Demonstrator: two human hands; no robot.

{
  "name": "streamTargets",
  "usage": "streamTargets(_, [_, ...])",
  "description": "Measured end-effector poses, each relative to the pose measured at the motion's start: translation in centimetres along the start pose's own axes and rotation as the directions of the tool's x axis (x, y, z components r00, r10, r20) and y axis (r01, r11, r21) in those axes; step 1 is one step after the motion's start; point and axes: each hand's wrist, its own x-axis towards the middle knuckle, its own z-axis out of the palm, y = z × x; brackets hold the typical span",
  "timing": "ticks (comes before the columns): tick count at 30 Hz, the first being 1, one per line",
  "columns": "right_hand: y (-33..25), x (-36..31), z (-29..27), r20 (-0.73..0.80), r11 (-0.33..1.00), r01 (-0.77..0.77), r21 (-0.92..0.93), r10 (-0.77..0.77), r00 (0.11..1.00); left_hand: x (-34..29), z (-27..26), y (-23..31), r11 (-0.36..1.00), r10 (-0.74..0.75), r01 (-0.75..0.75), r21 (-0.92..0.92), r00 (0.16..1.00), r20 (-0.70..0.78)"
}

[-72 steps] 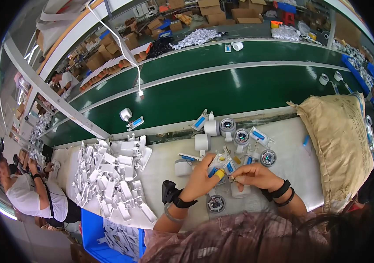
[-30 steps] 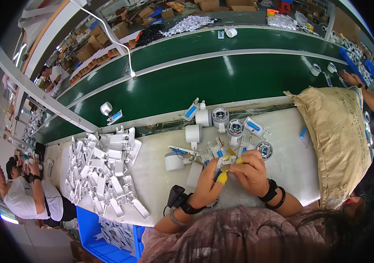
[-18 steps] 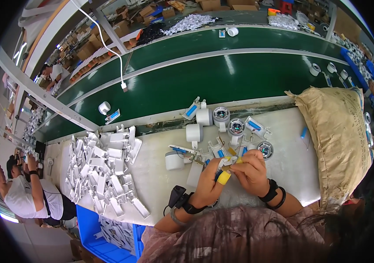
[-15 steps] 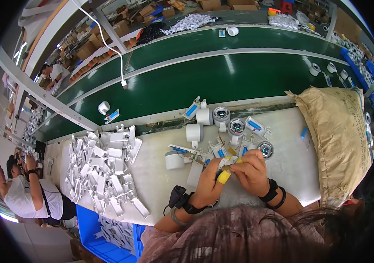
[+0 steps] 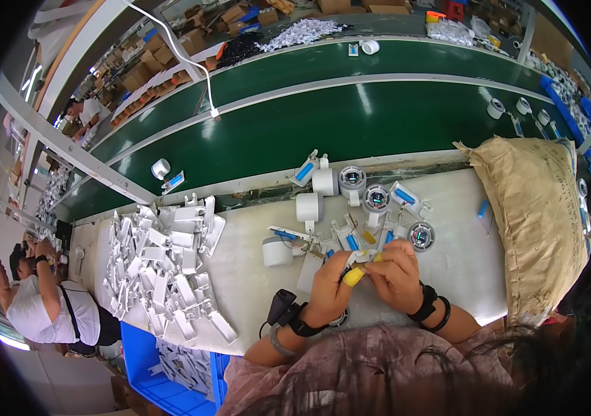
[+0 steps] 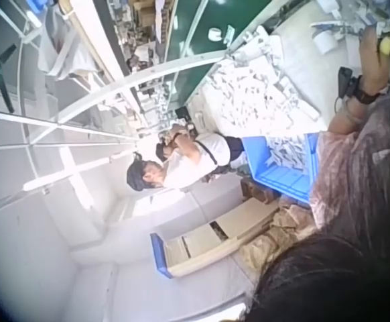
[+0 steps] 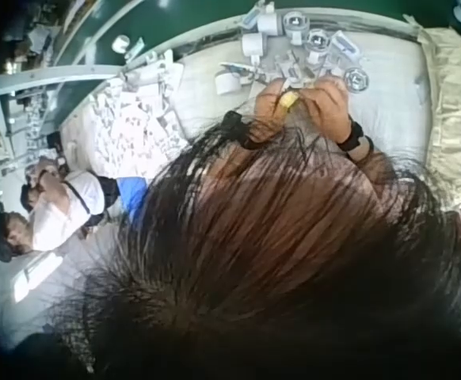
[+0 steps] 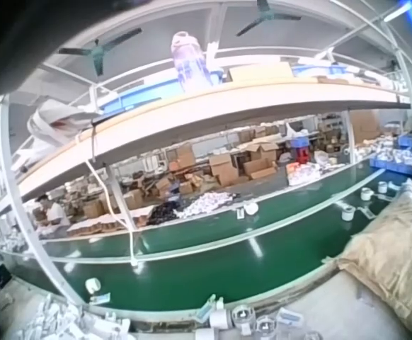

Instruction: The person assembles electronic components by inserting a battery into a white plastic housing and using a small tool to press down internal wires. They then press a white plastic cap onto the housing and place the completed unit onto a green conveyor belt.

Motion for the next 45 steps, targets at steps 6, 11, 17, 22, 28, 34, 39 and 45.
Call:
streamTargets(6, [-0.3,0.2,0.0,0.040,0.996,0.038,-0.077,-0.035,0.999,0.2,-0.3,0.0,0.977,0.094,-0.091,0.195,0.996,-0.006])
streamTargets(11, [-0.1,0.3,0.0,0.036,0.999,0.019,-0.046,-0.018,0.999,0.2,-0.1,-0.1,0.988,0.035,-0.040,0.151,0.999,0.035])
streamTargets(17, [0.6,0.2,0.2,0.022,0.997,0.076,0.035,-0.076,0.997,0.3,-0.9,0.7,0.997,-0.070,0.077,-0.032,0.984,0.167])
streamTargets(22, [0.8,0.0,0.5,0.028,0.996,0.073,0.048,-0.075,0.997,0.1,-0.6,0.4,0.988,-0.121,0.134,-0.077,0.981,0.152])
streamTargets(28, [0.5,-0.3,0.3,0.055,0.997,0.037,0.072,-0.041,0.998,0.2,-0.4,0.8,0.966,-0.160,0.181,-0.182,0.979,0.123])
streamTargets(34, [0.5,-0.1,0.3,0.067,0.997,0.024,0.079,-0.030,0.997,0.2,-0.4,0.5,0.988,-0.108,0.114,-0.103,0.992,0.058])
streamTargets(39, [0.5,-0.4,0.6,0.052,0.997,0.006,0.081,-0.010,0.999,0.5,-0.5,0.5,0.998,-0.059,0.058,0.015,0.997,0.055])
streamTargets(45, [0.0,-0.4,0.8,0.041,0.997,-0.009,0.074,0.006,0.999,0.4,-0.7,0.4,0.982,0.118,-0.121,0.142,0.993,0.028])
